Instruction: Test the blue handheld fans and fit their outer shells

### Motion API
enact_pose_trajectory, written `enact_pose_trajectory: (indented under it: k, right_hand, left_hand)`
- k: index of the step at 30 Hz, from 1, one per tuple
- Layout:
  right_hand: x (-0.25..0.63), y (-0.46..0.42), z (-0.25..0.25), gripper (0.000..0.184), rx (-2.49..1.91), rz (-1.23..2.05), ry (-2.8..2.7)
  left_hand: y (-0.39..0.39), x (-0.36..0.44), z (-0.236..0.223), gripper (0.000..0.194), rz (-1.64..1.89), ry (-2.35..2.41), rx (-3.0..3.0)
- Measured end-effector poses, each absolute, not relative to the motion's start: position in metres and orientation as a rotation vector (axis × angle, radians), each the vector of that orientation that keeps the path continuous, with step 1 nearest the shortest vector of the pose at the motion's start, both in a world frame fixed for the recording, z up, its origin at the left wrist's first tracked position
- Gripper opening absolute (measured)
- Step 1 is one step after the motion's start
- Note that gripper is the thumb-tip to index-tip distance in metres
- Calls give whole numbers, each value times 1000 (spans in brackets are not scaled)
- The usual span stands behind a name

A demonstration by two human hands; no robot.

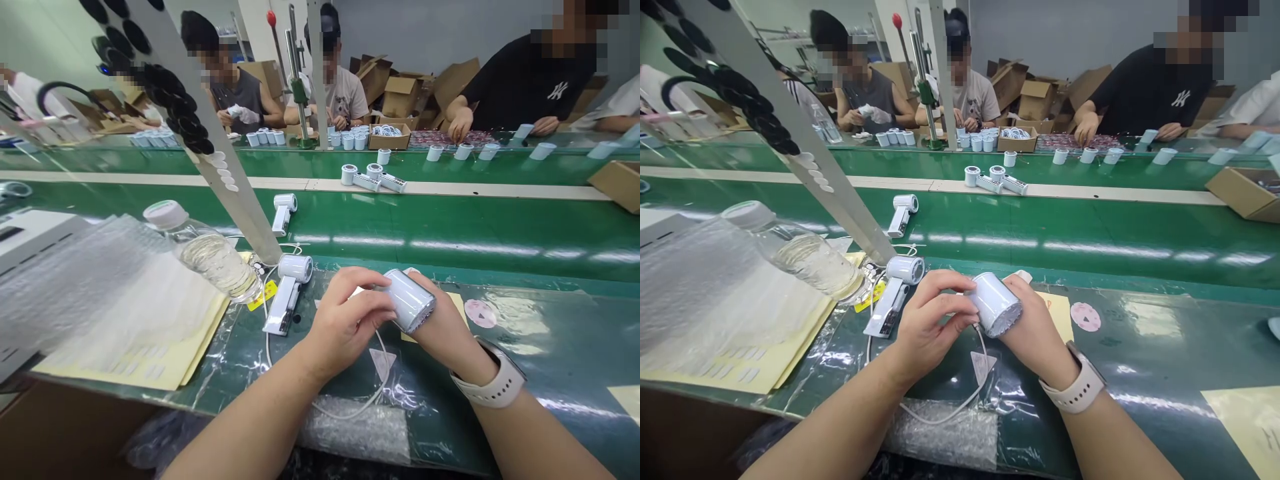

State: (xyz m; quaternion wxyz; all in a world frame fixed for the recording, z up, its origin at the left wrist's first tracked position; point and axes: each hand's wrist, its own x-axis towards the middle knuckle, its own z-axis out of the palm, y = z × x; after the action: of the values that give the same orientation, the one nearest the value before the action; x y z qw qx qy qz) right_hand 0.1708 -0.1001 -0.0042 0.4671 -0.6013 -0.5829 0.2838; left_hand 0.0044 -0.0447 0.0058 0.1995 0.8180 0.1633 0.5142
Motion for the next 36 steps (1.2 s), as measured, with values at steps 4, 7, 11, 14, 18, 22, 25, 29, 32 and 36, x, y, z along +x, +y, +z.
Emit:
enact_pose_trajectory:
  k: [4,7,11,14,18,22,25,29,32,36]
  right_hand:
    - [174,-100,-7,10,-1480,617,-1504]
    - [176,-100,-9,7,-1489,579,-1560]
    - [178,-99,-9,5,-1510,524,-1644]
    - [180,-98,-9,7,-1510,489,-1676]
    - [182,-98,-10,11,-1502,432,-1700]
    - [183,-97,-11,11,-1482,426,-1741]
    - [182,-97,-10,9,-1435,495,-1783]
    - [179,-98,-5,9,-1360,542,-1815]
    - [177,-100,-4,12,-1294,465,-1860]
    - [175,-103,-5,15,-1217,281,-1902]
  left_hand:
    - [-44,4,7,2,1382,495,2317]
    - [-43,3,7,3,1346,507,2321]
    - [-41,3,8,7,1315,514,2325]
    - [-41,3,8,8,1282,519,2337]
    - [-43,3,9,10,1203,551,2356]
    - [-46,2,7,12,1171,611,2250]
    - [-43,2,4,15,1303,661,1980]
    - [-32,4,-1,15,1404,694,1507]
    - [-24,5,-3,17,1434,736,1339]
    - [-19,6,-5,28,1387,757,1242]
